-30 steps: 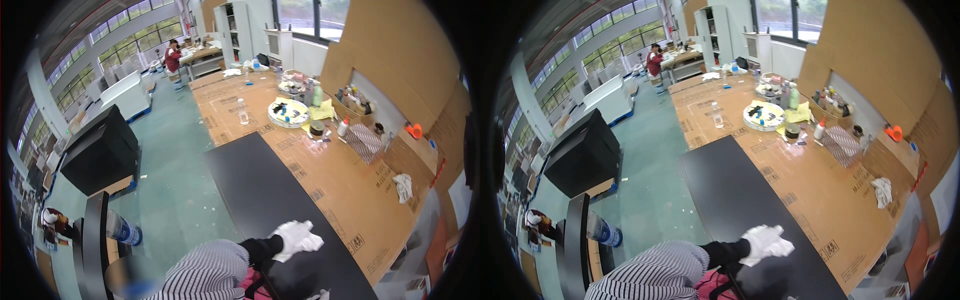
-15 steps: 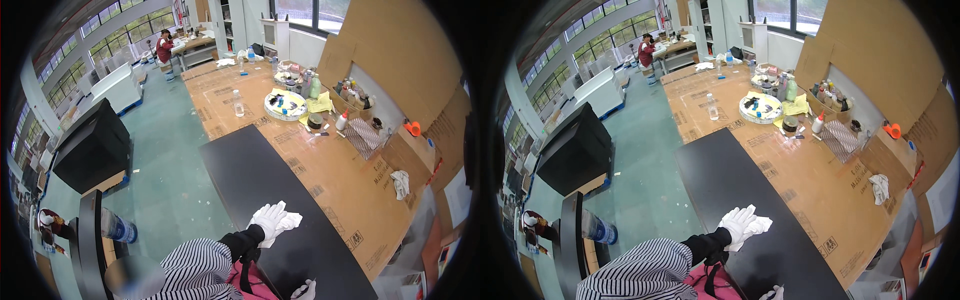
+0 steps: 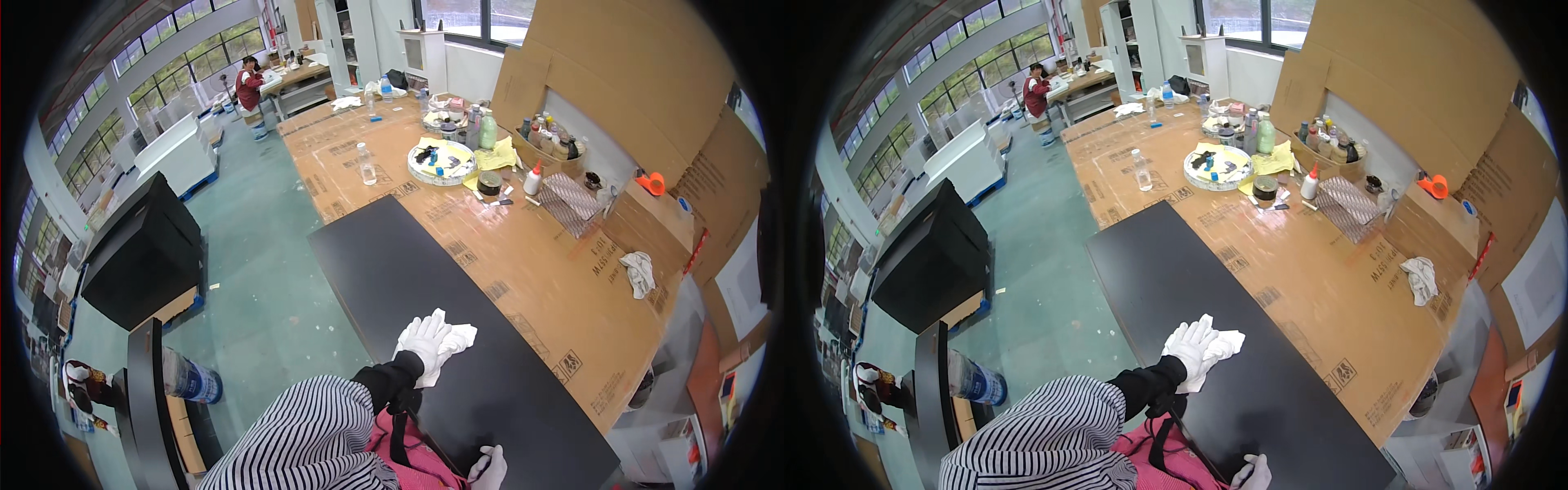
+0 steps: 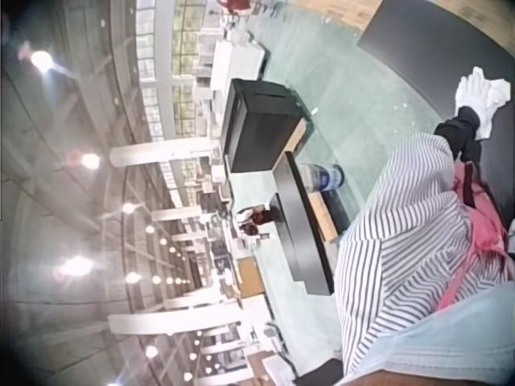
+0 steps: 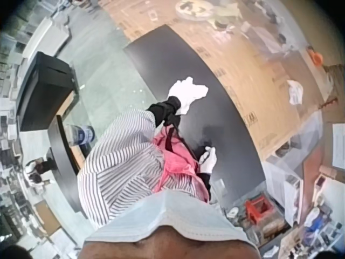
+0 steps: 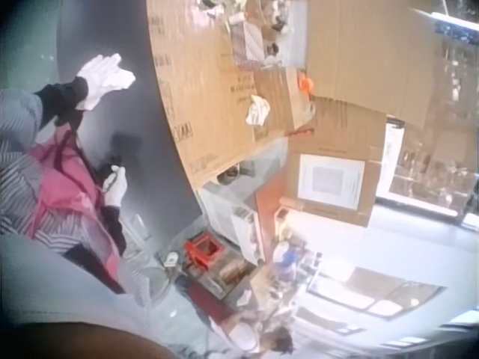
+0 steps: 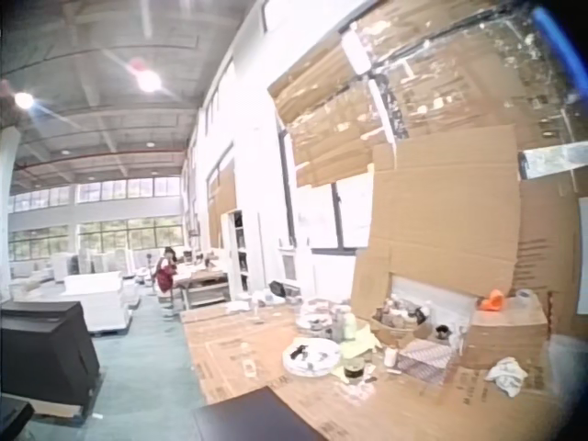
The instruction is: Cleaning a black wooden board using a white cloth in a furniture workshop.
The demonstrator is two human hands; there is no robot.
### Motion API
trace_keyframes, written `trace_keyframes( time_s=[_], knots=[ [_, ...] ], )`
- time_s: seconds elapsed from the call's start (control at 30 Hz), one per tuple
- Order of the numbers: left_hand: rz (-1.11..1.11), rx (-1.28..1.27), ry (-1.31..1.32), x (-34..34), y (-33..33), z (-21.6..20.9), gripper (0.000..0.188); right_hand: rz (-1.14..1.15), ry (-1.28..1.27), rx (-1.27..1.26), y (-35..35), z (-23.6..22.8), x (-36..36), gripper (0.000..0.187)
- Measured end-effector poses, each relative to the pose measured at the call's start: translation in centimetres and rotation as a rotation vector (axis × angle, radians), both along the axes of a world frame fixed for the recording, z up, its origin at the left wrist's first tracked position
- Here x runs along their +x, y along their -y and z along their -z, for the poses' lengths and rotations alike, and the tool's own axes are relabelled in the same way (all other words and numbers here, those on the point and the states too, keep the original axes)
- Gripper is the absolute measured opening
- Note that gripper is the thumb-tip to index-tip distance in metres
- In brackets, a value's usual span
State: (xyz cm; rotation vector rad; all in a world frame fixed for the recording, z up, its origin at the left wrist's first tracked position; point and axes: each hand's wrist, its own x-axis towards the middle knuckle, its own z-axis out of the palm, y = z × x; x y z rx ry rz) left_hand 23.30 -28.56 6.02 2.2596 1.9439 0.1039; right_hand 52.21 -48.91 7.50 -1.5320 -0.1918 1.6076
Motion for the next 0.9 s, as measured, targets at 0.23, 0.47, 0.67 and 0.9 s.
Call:
trace_keyframes(
  time_s=[0.23,0.47,0.67,0.9],
  knots=[
    [0.263,-0.107,0.031,9.6,1.5,-1.5,0.076,0.045,0.102,0.036,3.0,0.0,1.6,0.037],
    [0.529,-0.158,-0.046,25.6,0.3,-3.4,0.080,0.189,0.087,0.136,5.7,0.4,5.7,0.038],
    [1.005,0.076,0.103,39.9,2.7,3.1,0.075,0.450,0.086,0.072,13.2,1.8,9.6,0.037],
    [0.761,-0.517,0.281,49.2,9.0,-15.4,0.050,0.663,0.127,0.050,15.9,-0.3,10.3,0.035]
  ],
)
